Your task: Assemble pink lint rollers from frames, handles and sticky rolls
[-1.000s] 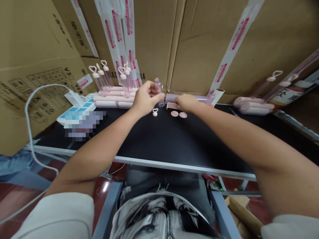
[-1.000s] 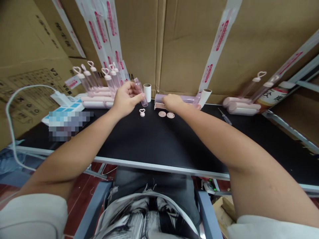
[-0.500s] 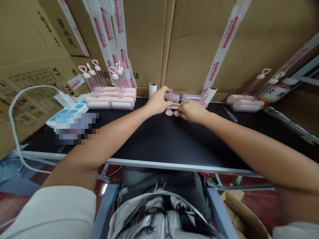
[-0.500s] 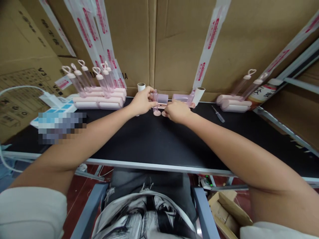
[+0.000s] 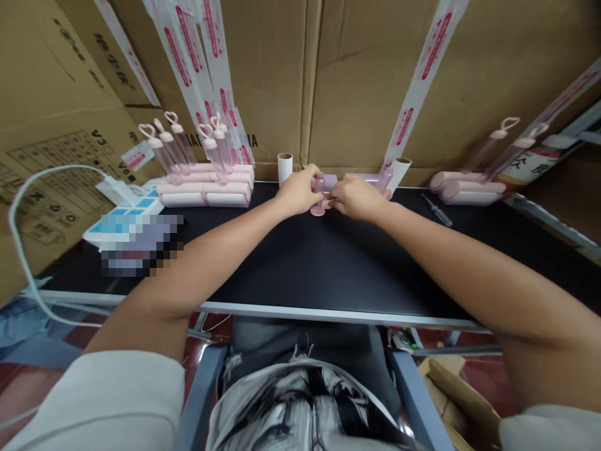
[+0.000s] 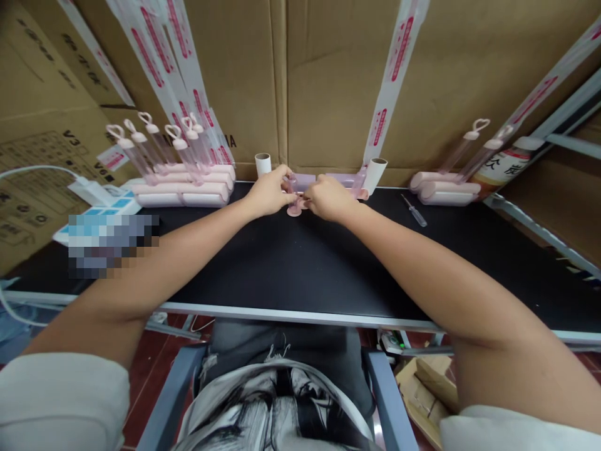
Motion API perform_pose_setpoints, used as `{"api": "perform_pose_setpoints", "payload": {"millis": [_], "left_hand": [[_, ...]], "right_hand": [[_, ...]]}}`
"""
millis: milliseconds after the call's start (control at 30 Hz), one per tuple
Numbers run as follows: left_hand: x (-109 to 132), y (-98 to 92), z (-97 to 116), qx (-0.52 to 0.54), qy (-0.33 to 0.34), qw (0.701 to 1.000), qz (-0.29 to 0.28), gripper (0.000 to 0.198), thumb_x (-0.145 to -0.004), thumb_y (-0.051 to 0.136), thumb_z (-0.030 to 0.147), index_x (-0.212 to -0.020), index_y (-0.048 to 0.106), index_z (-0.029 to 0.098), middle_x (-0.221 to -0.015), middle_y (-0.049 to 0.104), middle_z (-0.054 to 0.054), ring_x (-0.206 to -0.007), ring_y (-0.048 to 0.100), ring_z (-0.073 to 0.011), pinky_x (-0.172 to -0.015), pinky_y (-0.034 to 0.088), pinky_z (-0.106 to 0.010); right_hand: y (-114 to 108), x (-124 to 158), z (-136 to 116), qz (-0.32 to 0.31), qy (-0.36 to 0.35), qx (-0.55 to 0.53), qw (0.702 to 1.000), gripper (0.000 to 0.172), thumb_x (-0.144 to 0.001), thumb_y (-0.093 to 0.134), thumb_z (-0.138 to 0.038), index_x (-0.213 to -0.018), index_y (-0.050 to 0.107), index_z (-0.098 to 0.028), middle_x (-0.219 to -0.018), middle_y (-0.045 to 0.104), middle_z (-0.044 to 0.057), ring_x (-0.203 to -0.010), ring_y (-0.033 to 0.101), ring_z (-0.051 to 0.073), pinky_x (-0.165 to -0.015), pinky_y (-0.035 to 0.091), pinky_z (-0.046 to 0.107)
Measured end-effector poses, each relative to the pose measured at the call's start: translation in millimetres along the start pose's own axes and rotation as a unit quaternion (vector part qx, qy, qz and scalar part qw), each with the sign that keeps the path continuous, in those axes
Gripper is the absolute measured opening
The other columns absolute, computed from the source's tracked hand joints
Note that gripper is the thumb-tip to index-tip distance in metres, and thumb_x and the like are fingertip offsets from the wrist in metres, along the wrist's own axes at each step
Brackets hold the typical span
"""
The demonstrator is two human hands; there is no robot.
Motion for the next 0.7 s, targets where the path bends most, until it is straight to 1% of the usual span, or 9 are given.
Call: {"api": "perform_pose_setpoints", "payload": {"millis": [67,133,200,233,300,367,500,600,700], "left_hand": [[-0.3,0.0,1.9,-0.012,0.006,1.000,-0.006,0.038,-0.081,0.085,0.024,-0.111,0.063,0.024,-0.096,0.078,-0.004,-0.089,0.073,-0.0229,-0.081,0.052,-0.035],[-4.9,-1.9,4.5,-0.030,0.021,0.999,-0.018,0.035,-0.080,0.085,0.024,-0.108,0.064,0.024,-0.096,0.078,-0.004,-0.090,0.072,-0.0231,-0.081,0.053,-0.035],[-12.6,-5.6,5.5,-0.064,0.034,0.997,-0.030,0.036,-0.076,0.087,0.021,-0.104,0.065,0.023,-0.094,0.077,-0.004,-0.090,0.071,-0.0238,-0.083,0.054,-0.035],[-16.9,-7.7,5.1,-0.084,0.035,0.995,-0.035,0.038,-0.073,0.089,0.020,-0.103,0.066,0.022,-0.093,0.076,-0.004,-0.091,0.071,-0.0245,-0.084,0.054,-0.036],[-25.1,-12.2,2.5,-0.118,0.027,0.992,-0.044,0.042,-0.070,0.093,0.017,-0.103,0.067,0.021,-0.093,0.076,-0.005,-0.092,0.070,-0.0259,-0.087,0.054,-0.037],[-31.0,-15.6,-0.5,-0.139,0.014,0.989,-0.051,0.042,-0.070,0.095,0.017,-0.102,0.068,0.021,-0.095,0.076,-0.006,-0.092,0.070,-0.0261,-0.087,0.054,-0.037],[-35.1,-17.6,-3.6,-0.151,0.006,0.987,-0.057,0.041,-0.071,0.093,0.015,-0.103,0.068,0.021,-0.098,0.076,-0.006,-0.089,0.068,-0.0248,-0.085,0.053,-0.036],[-35.6,-16.6,-4.4,-0.147,0.008,0.988,-0.053,0.041,-0.071,0.091,0.013,-0.105,0.068,0.021,-0.100,0.076,-0.006,-0.090,0.069,-0.0250,-0.085,0.053,-0.036],[-37.3,-15.4,-5.5,-0.144,0.008,0.988,-0.053,0.042,-0.071,0.091,0.013,-0.106,0.070,0.021,-0.104,0.077,-0.008,-0.096,0.070,-0.0264,-0.088,0.054,-0.036]], "right_hand": [[-15.8,10.5,-7.4,0.050,0.004,-0.044,0.998,0.035,-0.108,0.054,-0.025,-0.108,0.087,-0.014,-0.108,0.084,0.017,-0.103,0.071,0.033,-0.098,0.048,0.042],[-27.4,19.7,-29.9,0.073,-0.025,-0.105,0.991,0.037,-0.111,0.051,-0.028,-0.115,0.086,-0.018,-0.113,0.085,0.014,-0.109,0.074,0.031,-0.098,0.051,0.041],[-27.9,22.4,-65.6,0.031,-0.087,-0.127,0.988,0.038,-0.111,0.050,-0.026,-0.125,0.085,-0.017,-0.126,0.083,0.015,-0.120,0.074,0.032,-0.103,0.052,0.040],[-25.7,20.4,-82.9,0.009,-0.100,-0.124,0.987,0.041,-0.111,0.050,-0.025,-0.135,0.081,-0.016,-0.133,0.081,0.016,-0.124,0.074,0.032,-0.104,0.053,0.041],[-19.2,9.7,-109.4,-0.016,-0.084,-0.120,0.989,0.050,-0.113,0.047,-0.027,-0.158,0.068,-0.020,-0.157,0.070,0.015,-0.129,0.074,0.034,-0.100,0.056,0.041],[-11.7,-6.1,-124.9,-0.028,-0.052,-0.109,0.992,0.054,-0.114,0.046,-0.029,-0.167,0.059,-0.024,-0.164,0.064,0.017,-0.125,0.076,0.035,-0.097,0.058,0.043],[-1.6,-28.1,-131.8,-0.032,-0.009,-0.103,0.994,0.051,-0.116,0.044,-0.033,-0.161,0.064,-0.021,-0.158,0.067,0.021,-0.120,0.079,0.037,-0.095,0.061,0.045],[-0.1,-25.0,-131.6,-0.029,-0.010,-0.101,0.994,0.050,-0.114,0.048,-0.034,-0.156,0.066,-0.014,-0.157,0.067,0.021,-0.123,0.077,0.036,-0.098,0.061,0.043],[-2.4,-13.8,-131.6,-0.038,-0.009,-0.095,0.995,0.052,-0.114,0.049,-0.034,-0.160,0.063,-0.014,-0.151,0.071,0.021,-0.123,0.077,0.035,-0.097,0.060,0.041]]}}
Point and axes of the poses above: each hand's wrist, its own x-axis away from the middle knuckle, its own y-axis out of the palm, z = x × y, the point moved 5 cm from there along -x, towards the middle knuckle
